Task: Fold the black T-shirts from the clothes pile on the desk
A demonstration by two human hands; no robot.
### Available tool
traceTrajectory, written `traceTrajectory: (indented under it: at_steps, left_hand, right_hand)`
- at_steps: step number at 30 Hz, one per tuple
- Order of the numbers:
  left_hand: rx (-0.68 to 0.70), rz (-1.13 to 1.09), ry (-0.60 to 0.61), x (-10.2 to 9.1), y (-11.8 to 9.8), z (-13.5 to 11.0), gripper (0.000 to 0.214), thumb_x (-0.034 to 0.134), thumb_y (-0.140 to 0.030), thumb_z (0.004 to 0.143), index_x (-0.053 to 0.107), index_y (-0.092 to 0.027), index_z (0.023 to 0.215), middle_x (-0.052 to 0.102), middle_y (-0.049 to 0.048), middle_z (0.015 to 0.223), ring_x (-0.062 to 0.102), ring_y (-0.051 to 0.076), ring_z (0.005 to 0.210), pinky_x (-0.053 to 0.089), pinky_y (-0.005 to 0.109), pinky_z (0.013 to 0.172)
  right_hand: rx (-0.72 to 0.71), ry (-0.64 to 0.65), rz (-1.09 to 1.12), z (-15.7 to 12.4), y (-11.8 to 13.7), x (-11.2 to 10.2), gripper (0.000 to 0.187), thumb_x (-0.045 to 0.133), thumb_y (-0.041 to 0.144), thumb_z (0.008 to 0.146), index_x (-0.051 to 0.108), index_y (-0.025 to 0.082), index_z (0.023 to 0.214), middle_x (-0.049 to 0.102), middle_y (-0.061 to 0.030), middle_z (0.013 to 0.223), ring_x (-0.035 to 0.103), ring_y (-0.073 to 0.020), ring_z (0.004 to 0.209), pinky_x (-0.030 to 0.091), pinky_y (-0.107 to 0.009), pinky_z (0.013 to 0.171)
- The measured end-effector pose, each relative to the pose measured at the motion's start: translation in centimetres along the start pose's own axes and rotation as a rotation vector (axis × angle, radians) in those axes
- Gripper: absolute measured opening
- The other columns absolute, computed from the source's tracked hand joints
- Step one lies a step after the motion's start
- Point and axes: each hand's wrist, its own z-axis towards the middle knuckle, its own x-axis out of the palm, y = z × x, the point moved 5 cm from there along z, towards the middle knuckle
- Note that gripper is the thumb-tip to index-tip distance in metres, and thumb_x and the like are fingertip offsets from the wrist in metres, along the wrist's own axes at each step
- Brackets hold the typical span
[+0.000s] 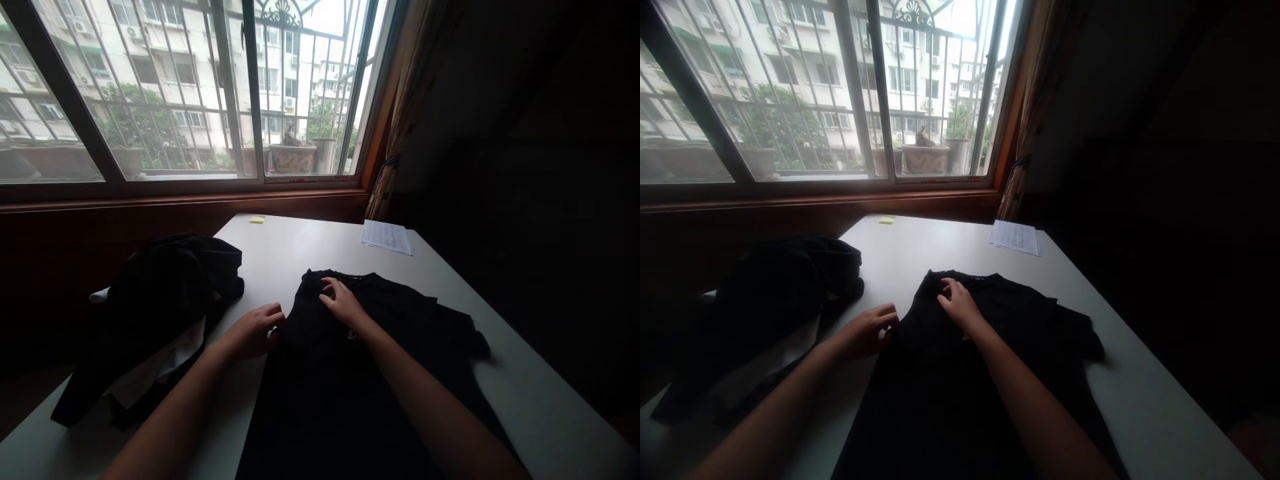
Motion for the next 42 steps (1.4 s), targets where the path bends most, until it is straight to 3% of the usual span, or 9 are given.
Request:
traceTrajectory:
  at_steps: [6,9,13,21,28,32,36,39,42]
  left_hand:
    - [0.008,0.009,0.017,0.4,0.2,0.1,0.012,0.059,-0.012,0.083,0.057,-0.022,0.089,0.058,0.0020,0.098,0.056,0.016,0.084,0.041,0.025,0.070]
    - [0.002,0.021,0.039,0.3,0.1,0.1,0.014,0.058,-0.011,0.083,0.057,-0.022,0.090,0.058,0.0016,0.098,0.056,0.015,0.083,0.041,0.025,0.069]
    - [-0.015,0.064,0.078,0.0,0.1,0.1,0.015,0.057,-0.010,0.082,0.057,-0.023,0.089,0.058,0.0006,0.095,0.055,0.014,0.076,0.039,0.024,0.065]
    - [-0.031,0.113,0.130,-0.2,-0.2,0.1,0.019,0.059,-0.004,0.075,0.057,-0.022,0.081,0.054,-0.0020,0.079,0.050,0.013,0.065,0.031,0.026,0.055]
    - [0.107,-0.008,0.057,-0.3,-0.9,0.1,0.014,0.068,-0.017,0.084,0.066,-0.025,0.095,0.062,0.0025,0.105,0.057,0.019,0.093,0.046,0.028,0.077]
    - [-0.016,-0.076,0.054,0.2,0.0,0.0,0.031,0.066,-0.015,0.082,0.060,-0.025,0.111,0.061,0.0018,0.103,0.060,0.017,0.086,0.047,0.026,0.072]
    - [-0.126,-0.081,0.047,1.0,1.4,-0.1,0.040,0.059,-0.014,0.083,0.052,-0.025,0.120,0.060,0.0008,0.104,0.060,0.014,0.075,0.045,0.025,0.065]
    - [-0.120,-0.011,0.074,1.4,1.7,-0.1,0.032,0.056,-0.012,0.081,0.055,-0.025,0.110,0.061,0.0009,0.103,0.060,0.015,0.074,0.043,0.025,0.063]
    - [-0.080,0.063,0.098,1.0,1.2,0.0,0.024,0.055,-0.010,0.079,0.057,-0.024,0.098,0.061,0.0010,0.100,0.059,0.015,0.074,0.041,0.026,0.063]
  right_hand:
    - [0.062,0.118,0.110,4.9,1.1,1.3,0.059,0.073,0.042,0.083,0.056,0.024,0.136,0.068,-0.0063,0.104,0.065,-0.0215,0.093,0.049,-0.037,0.090]
    - [0.082,0.160,0.133,7.0,1.5,2.6,0.056,0.076,0.033,0.081,0.060,0.025,0.134,0.069,-0.0057,0.102,0.066,-0.0216,0.096,0.049,-0.037,0.092]
    - [0.071,0.168,0.130,8.6,1.5,4.6,0.040,0.074,0.017,0.077,0.071,0.024,0.117,0.071,-0.0045,0.100,0.068,-0.0203,0.092,0.051,-0.034,0.090]
    - [-0.019,0.076,0.116,8.0,1.8,5.9,0.031,0.066,0.018,0.083,0.071,0.025,0.113,0.072,-0.0039,0.111,0.065,-0.0200,0.106,0.046,-0.037,0.101]
    - [0.029,0.104,0.162,8.7,1.1,5.8,0.034,0.068,0.026,0.085,0.068,0.026,0.119,0.075,-0.0006,0.092,0.069,-0.0187,0.089,0.051,-0.035,0.090]
    - [0.040,0.173,0.176,9.2,1.1,5.4,0.038,0.072,0.023,0.081,0.070,0.026,0.119,0.075,-0.0008,0.095,0.069,-0.0196,0.090,0.051,-0.035,0.090]
    - [0.059,0.256,0.161,9.7,1.4,4.7,0.058,0.082,0.023,0.071,0.067,0.026,0.126,0.074,-0.0015,0.095,0.069,-0.0200,0.086,0.052,-0.033,0.085]
    - [0.084,0.296,0.113,9.7,1.3,4.1,0.066,0.087,0.021,0.063,0.067,0.024,0.126,0.071,0.0002,0.081,0.066,-0.0193,0.073,0.052,-0.033,0.077]
    - [0.077,0.284,0.056,9.2,1.1,3.9,0.059,0.084,0.018,0.066,0.068,0.025,0.123,0.064,0.0035,0.069,0.061,-0.0184,0.066,0.050,-0.033,0.075]
